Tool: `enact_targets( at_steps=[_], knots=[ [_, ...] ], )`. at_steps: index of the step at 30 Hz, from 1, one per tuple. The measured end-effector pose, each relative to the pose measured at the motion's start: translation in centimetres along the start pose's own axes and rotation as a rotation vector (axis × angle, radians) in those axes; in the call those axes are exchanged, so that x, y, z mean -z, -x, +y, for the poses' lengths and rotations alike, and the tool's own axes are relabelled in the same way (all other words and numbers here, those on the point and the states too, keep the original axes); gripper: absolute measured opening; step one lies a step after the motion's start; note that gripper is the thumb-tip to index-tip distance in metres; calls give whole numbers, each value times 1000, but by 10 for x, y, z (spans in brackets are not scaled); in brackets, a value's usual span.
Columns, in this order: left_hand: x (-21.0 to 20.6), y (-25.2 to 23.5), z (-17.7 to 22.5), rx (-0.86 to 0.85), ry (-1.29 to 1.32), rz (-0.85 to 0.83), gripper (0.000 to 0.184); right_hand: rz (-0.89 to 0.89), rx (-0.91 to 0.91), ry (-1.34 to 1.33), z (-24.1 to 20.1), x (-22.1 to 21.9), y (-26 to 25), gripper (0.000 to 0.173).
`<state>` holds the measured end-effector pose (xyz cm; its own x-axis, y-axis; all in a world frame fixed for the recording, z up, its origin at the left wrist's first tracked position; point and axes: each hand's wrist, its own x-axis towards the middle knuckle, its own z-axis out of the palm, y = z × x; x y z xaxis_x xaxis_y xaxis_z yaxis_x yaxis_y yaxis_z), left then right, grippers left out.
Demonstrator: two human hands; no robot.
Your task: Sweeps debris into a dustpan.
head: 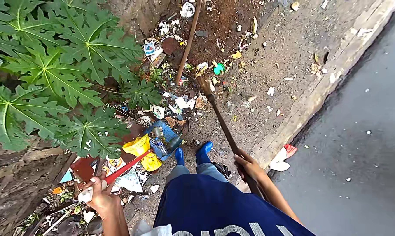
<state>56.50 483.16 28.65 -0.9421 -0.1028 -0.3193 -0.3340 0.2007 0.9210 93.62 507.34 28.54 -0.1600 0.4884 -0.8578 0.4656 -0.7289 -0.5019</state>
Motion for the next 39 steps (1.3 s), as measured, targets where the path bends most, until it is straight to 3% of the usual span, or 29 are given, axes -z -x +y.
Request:
enact_targets(
  at_steps=[4,8,12,15,17,19,21,24,27,31,35,37,39],
  knots=[
    [-1,9,-4,-13,6,-11,9,-178,-1,201,-54,-45,-83,48],
    [-3,18,0,-10,4,-6,8,-246,-137,223,-22,-63,-150,47],
    [1,14,-3,12,-3,-15,11,-194,-267,87,46,-24,-82,44],
    [-4,10,-7,20,3,-27,12,-152,-201,-10,53,-7,2,47],
    [-10,8,-11,24,21,-38,11,-148,-168,62,48,2,32,51],
    [-15,8,-13,25,18,-48,11,-158,-152,308,44,21,22,55],
    [-20,12,-13,27,-1,-48,9,-158,-151,593,32,53,-19,53],
    [-21,15,-11,8,7,-56,9,-19,-135,756,13,106,-72,48],
    [-17,19,-8,-3,18,-70,10,88,-125,692,-7,117,-49,54],
    [-23,21,-7,-8,-7,-77,10,86,-95,436,-24,74,-18,59],
    [-30,28,-8,-15,4,-55,9,-15,-30,480,-43,51,-98,50],
    [-27,34,-1,-27,4,-43,13,-2,-61,548,-54,65,-136,49],
    [-21,37,8,-44,-12,-48,13,66,-101,515,-58,82,-139,48]
  ],
)
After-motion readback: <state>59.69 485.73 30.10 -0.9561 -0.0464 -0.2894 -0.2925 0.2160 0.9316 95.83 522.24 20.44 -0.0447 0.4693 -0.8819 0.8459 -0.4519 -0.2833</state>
